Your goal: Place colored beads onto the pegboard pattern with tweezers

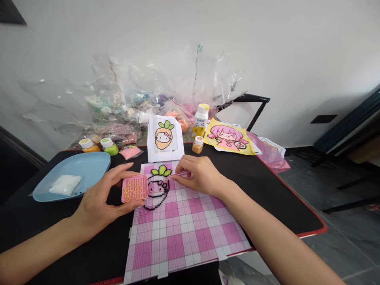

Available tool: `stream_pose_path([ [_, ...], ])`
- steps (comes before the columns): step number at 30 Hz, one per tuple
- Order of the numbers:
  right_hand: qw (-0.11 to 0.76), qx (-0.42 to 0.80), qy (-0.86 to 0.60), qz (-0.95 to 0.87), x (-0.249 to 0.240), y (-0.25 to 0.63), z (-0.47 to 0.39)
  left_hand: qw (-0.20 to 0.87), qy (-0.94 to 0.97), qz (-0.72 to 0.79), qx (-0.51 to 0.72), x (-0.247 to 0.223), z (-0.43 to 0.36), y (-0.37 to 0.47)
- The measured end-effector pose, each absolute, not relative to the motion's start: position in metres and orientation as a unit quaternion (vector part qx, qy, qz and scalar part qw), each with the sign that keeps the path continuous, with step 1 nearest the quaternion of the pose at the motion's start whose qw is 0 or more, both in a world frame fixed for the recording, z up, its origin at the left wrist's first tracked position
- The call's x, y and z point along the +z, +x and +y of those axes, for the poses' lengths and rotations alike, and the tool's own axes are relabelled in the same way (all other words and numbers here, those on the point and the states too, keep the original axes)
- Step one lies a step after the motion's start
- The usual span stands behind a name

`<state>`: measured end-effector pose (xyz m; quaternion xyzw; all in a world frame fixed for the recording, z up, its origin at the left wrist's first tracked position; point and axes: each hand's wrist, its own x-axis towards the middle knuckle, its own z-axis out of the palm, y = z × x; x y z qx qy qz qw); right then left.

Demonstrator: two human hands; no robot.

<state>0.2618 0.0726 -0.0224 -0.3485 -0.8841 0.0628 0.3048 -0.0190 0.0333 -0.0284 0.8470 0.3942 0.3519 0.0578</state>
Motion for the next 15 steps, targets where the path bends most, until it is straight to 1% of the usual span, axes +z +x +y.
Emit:
stream_pose_path([
  [15, 0.292, 0.056, -0.349, -0.889, -0.0225, 0.2606, 0.0733, 0.059, 0.847, 0.392, 0.355, -0.0273, 0.0336, -0.0189],
])
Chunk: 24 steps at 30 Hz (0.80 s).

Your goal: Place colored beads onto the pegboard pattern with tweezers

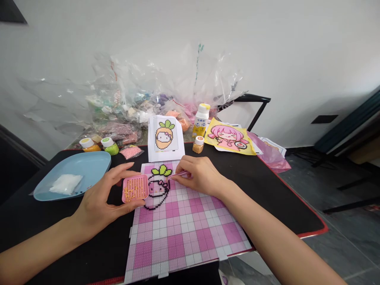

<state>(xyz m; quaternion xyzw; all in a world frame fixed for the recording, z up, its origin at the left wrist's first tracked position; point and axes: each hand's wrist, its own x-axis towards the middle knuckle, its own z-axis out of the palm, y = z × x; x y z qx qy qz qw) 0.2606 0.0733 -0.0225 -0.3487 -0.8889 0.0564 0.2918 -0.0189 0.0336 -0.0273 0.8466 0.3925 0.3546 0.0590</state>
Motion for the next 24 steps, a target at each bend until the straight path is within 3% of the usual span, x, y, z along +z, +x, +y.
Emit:
stream_pose_path([
  [16, 0.298, 0.057, -0.349, -0.887, -0.0223, 0.2604, 0.0731, 0.065, 0.848, 0.389, 0.353, -0.0283, 0.0336, -0.0189],
  [24, 0.395, 0.053, -0.282, -0.873, -0.0211, 0.2523, 0.067, 0.067, 0.852, 0.379, 0.356, -0.0285, 0.0336, -0.0169],
])
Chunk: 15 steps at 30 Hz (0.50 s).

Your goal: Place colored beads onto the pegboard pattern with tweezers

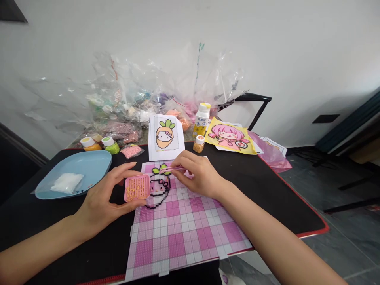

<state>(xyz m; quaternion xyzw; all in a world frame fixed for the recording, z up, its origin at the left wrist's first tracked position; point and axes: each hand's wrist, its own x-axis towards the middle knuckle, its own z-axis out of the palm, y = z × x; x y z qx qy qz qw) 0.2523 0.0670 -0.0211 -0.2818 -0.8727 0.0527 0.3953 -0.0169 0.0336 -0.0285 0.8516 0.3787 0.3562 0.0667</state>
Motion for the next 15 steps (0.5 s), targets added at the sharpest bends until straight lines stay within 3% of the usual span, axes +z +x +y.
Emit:
stream_pose_path([
  [15, 0.361, 0.026, -0.229, -0.904, -0.023, 0.237, 0.056, 0.058, 0.858, 0.362, 0.359, -0.028, 0.033, -0.013],
])
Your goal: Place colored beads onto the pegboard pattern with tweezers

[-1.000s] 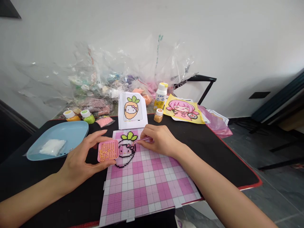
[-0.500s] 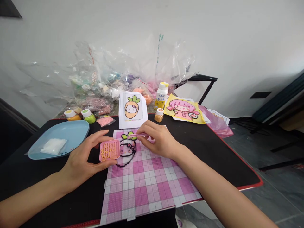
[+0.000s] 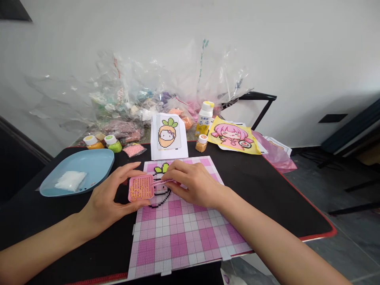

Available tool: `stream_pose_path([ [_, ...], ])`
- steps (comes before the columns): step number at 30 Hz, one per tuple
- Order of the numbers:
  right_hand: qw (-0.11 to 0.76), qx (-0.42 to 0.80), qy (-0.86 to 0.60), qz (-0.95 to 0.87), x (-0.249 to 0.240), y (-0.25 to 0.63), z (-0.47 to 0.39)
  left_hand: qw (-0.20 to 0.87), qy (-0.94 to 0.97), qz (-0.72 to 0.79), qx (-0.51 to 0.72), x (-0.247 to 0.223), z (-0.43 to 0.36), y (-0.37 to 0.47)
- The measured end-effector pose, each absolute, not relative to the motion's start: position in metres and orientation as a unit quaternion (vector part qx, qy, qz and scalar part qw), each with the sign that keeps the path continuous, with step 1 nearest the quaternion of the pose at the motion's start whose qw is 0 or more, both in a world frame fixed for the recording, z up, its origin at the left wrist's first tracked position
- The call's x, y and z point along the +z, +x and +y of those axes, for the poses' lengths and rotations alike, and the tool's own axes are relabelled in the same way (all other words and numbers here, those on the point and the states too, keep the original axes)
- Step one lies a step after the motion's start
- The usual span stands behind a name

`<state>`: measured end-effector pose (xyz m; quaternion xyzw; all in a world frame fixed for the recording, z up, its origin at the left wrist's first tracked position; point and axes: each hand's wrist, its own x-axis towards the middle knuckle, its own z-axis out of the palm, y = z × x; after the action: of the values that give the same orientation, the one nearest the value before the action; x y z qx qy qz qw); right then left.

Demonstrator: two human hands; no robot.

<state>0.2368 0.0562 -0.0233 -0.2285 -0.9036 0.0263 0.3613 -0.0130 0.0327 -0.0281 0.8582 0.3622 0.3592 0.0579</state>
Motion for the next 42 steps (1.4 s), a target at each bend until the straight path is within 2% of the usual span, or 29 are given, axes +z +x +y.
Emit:
stream_pose_path([
  [14, 0.359, 0.032, -0.226, -0.905, -0.024, 0.235, 0.056, 0.057, 0.858, 0.364, 0.359, -0.028, 0.033, -0.012],
  [22, 0.414, 0.024, -0.241, -0.878, -0.02, 0.246, 0.062, 0.053, 0.854, 0.373, 0.359, -0.027, 0.032, -0.016],
  [28, 0.377, -0.021, -0.303, -0.875, -0.021, 0.263, 0.071, 0.053, 0.85, 0.384, 0.357, -0.028, 0.032, -0.017],
  [35, 0.313, -0.014, -0.329, -0.891, -0.022, 0.267, 0.073, 0.05, 0.848, 0.385, 0.361, -0.027, 0.033, -0.017],
  [42, 0.293, -0.001, -0.339, -0.894, -0.021, 0.267, 0.072, 0.052, 0.848, 0.385, 0.36, -0.028, 0.032, -0.017],
])
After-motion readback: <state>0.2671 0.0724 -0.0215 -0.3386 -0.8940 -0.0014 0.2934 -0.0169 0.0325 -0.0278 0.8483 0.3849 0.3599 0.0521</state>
